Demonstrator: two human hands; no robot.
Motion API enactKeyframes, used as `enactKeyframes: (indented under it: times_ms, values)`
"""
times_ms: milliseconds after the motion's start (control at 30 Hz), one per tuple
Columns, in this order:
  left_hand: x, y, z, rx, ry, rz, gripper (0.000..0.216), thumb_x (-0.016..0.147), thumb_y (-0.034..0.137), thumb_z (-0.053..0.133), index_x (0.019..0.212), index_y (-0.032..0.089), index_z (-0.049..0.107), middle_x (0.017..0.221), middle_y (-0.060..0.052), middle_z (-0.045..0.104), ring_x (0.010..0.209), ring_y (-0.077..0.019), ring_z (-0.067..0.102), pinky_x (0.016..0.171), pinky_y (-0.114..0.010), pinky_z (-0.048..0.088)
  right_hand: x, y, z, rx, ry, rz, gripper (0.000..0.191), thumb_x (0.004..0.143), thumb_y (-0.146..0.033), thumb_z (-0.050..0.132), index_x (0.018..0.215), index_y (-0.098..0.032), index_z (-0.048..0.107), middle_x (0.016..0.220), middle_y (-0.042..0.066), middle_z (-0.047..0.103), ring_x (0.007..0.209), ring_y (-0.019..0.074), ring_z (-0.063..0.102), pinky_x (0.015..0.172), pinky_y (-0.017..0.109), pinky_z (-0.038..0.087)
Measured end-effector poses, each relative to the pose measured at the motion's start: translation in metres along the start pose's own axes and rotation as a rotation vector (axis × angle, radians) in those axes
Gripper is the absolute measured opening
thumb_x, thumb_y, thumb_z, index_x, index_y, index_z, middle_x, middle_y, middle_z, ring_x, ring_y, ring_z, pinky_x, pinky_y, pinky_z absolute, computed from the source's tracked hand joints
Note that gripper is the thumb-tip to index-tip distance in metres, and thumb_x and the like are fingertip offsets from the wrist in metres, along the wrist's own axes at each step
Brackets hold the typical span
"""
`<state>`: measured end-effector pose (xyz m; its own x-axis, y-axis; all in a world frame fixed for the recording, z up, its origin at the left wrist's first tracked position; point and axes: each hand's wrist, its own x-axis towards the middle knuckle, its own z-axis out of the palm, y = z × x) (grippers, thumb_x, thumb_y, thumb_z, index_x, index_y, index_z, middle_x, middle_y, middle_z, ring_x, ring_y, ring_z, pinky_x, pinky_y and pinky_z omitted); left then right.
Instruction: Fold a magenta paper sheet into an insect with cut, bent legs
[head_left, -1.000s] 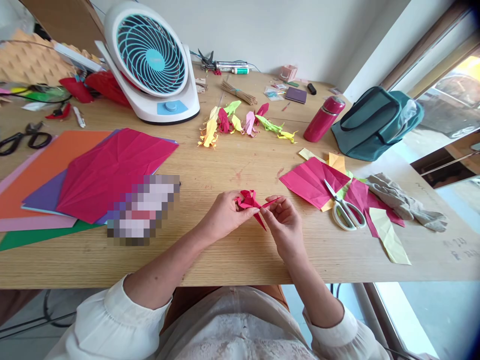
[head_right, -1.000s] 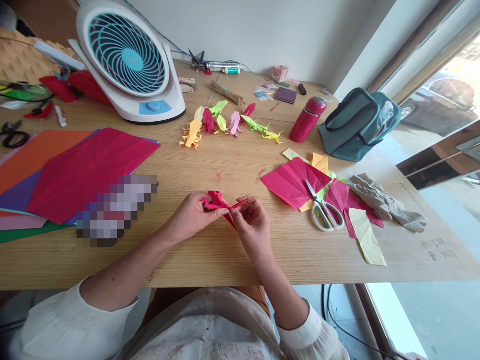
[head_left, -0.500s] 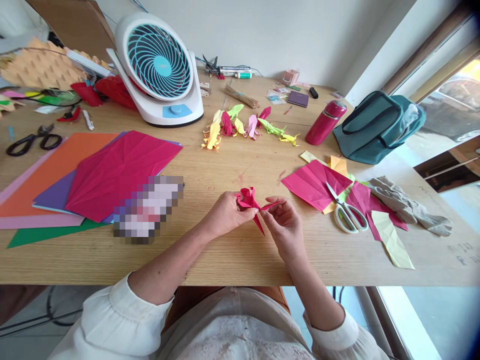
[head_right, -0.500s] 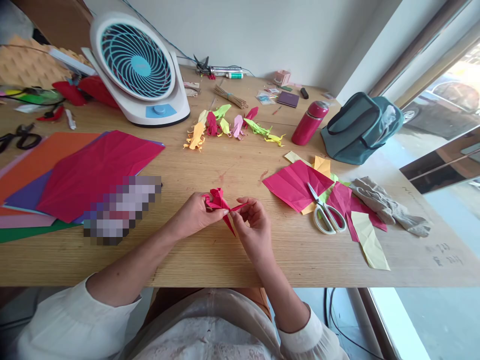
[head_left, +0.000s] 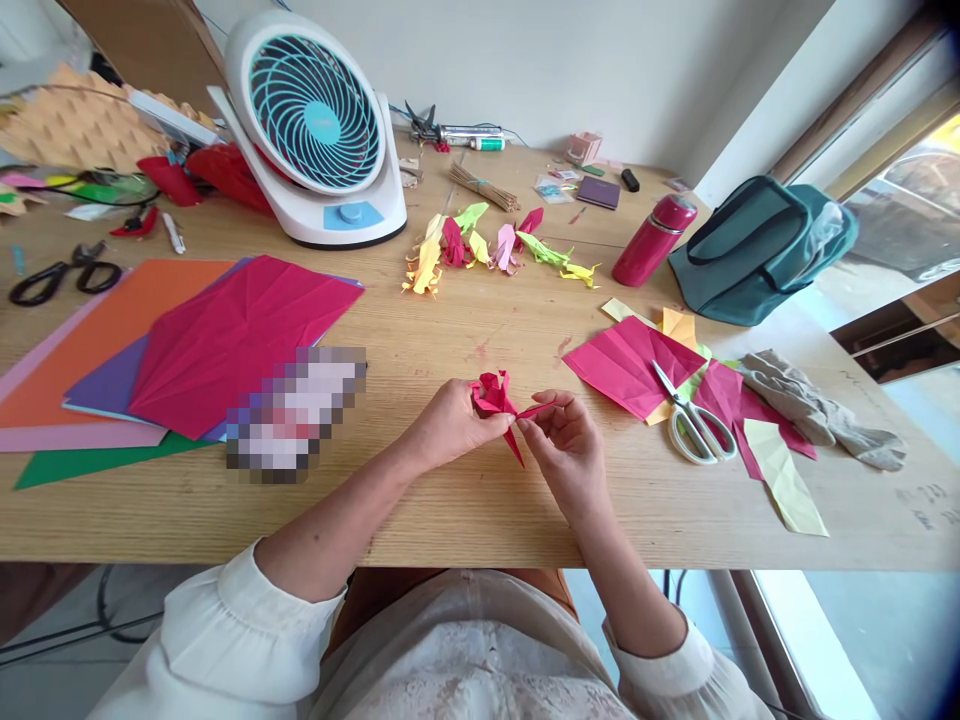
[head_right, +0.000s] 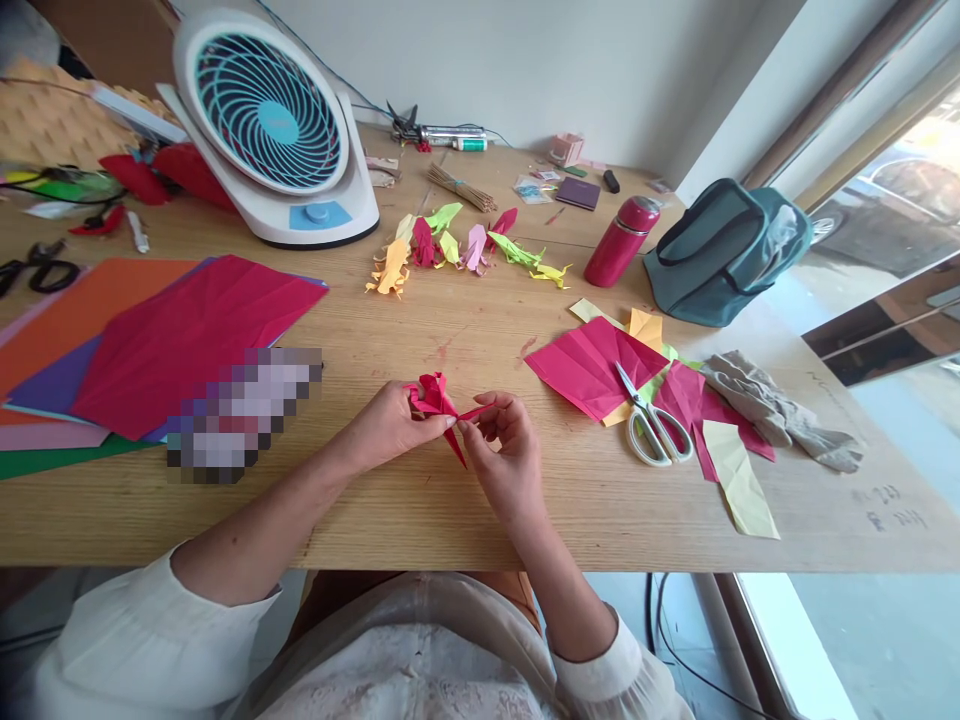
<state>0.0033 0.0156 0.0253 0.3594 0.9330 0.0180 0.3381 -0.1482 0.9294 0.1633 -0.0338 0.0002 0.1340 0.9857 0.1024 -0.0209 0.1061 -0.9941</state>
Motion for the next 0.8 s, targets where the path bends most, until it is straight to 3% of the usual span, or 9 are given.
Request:
enactKeyframes:
  times_ms: [233,433,567,667,800]
  values:
    - [0.0013,-0.0031,-0.0006,-0.058,-0.057,0.007,0.022,0.076,0.031,0.064,0.065,0.018,0.050,0.062,0.005,0.052,0.058,-0.0095,0.044,0.056,-0.021,0.033,-0.0017,-0.0019,0.0029,-0.002,-0.021,0.033,0.030,0.086,-0.041,0.072,0.105,-0.025,0.056,0.077,-0.003,0.057,0.064,0.0131,0.050,0.058,0.027,0.039]
    - [0.0010,-0.0037,-0.0028,-0.031,-0.104,0.068,0.020,0.076,0.023,0.058,0.062,0.018,0.044,0.058,0.006,0.043,0.057,-0.0088,0.040,0.056,-0.022,0.030,-0.0032,-0.0005,0.0023,-0.018,-0.051,-0.006,0.028,0.087,-0.040,0.071,0.105,-0.025,0.055,0.080,-0.002,0.058,0.067,0.0137,0.052,0.061,0.028,0.041]
    - [0.0008,-0.0037,-0.0057,-0.025,-0.150,0.026,0.026,0.077,0.024,0.059,0.060,0.019,0.041,0.056,0.007,0.039,0.054,-0.0081,0.037,0.054,-0.022,0.028,-0.0019,0.0004,0.0000,0.007,-0.084,0.005,0.031,0.086,-0.039,0.073,0.108,-0.025,0.057,0.081,-0.001,0.060,0.070,0.0141,0.054,0.063,0.029,0.042]
    - [0.0013,-0.0036,-0.0056,-0.089,-0.171,-0.041,0.022,0.077,0.028,0.066,0.064,0.016,0.053,0.062,0.004,0.052,0.060,-0.0104,0.048,0.057,-0.022,0.038,-0.0013,-0.0006,0.0008,0.033,-0.068,0.039,0.034,0.084,-0.041,0.074,0.107,-0.025,0.055,0.076,-0.003,0.059,0.065,0.0131,0.052,0.058,0.027,0.041]
    - [0.0012,-0.0028,-0.0051,-0.420,-0.227,-0.159,0.031,0.075,0.041,0.077,0.084,0.014,0.066,0.082,-0.003,0.067,0.075,-0.0157,0.063,0.061,-0.024,0.052,-0.0006,-0.0019,0.0015,0.070,-0.007,0.043,0.037,0.082,-0.043,0.076,0.106,-0.026,0.053,0.073,-0.005,0.058,0.061,0.0126,0.052,0.055,0.026,0.041]
